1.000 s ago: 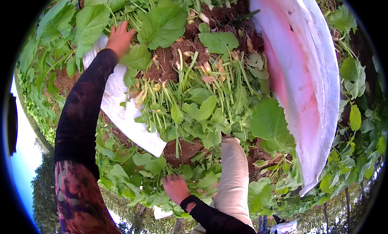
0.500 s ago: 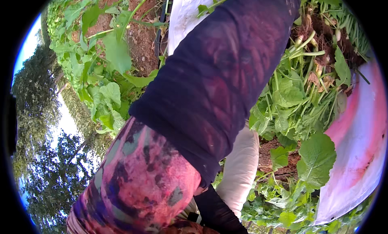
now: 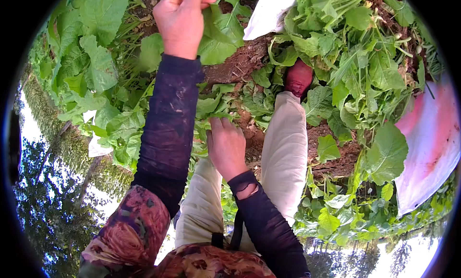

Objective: The person harvests leafy green vegetables by hand in an outdoor garden. They pull the plants from the soil, gather them into bunches, and place them onto a white sheet laid on the ground.

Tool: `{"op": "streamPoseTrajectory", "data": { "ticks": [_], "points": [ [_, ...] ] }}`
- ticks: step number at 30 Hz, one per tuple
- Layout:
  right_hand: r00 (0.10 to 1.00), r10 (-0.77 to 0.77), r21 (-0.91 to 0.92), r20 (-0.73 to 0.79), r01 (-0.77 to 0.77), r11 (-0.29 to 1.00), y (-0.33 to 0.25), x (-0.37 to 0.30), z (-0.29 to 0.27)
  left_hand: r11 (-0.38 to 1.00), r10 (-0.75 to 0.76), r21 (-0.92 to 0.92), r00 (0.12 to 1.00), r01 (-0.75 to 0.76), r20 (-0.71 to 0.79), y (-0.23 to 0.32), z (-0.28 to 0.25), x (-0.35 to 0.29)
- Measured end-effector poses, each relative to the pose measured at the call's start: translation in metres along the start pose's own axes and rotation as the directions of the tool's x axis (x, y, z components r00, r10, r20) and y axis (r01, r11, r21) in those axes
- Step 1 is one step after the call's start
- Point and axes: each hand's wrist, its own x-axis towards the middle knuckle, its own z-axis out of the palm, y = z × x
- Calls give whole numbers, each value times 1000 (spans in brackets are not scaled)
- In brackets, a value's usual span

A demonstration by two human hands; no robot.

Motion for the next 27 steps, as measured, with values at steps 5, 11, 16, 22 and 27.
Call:
{"op": "streamPoseTrajectory", "data": {
  "ticks": [5,11,16,22,27],
  "points": [
    [989,122,130,80,-132,983,-9,4,30,305,-724,952,656,29,212,-100,-163,-28],
    [979,-32,40,-203,41,998,-28,9,50,460,-227,887,971,40,74,-99,-147,-111],
    [935,-295,-296,-195,230,927,-41,25,88,526,-206,830,975,183,-85,-81,-131,-94],
    [939,-339,-357,54,335,872,-33,29,112,335,-281,921,912,-200,300,-133,-112,-41],
    [975,-214,-346,58,221,912,-34,36,101,339,-411,866,770,-368,488,-128,-100,-16]
  ]
}}
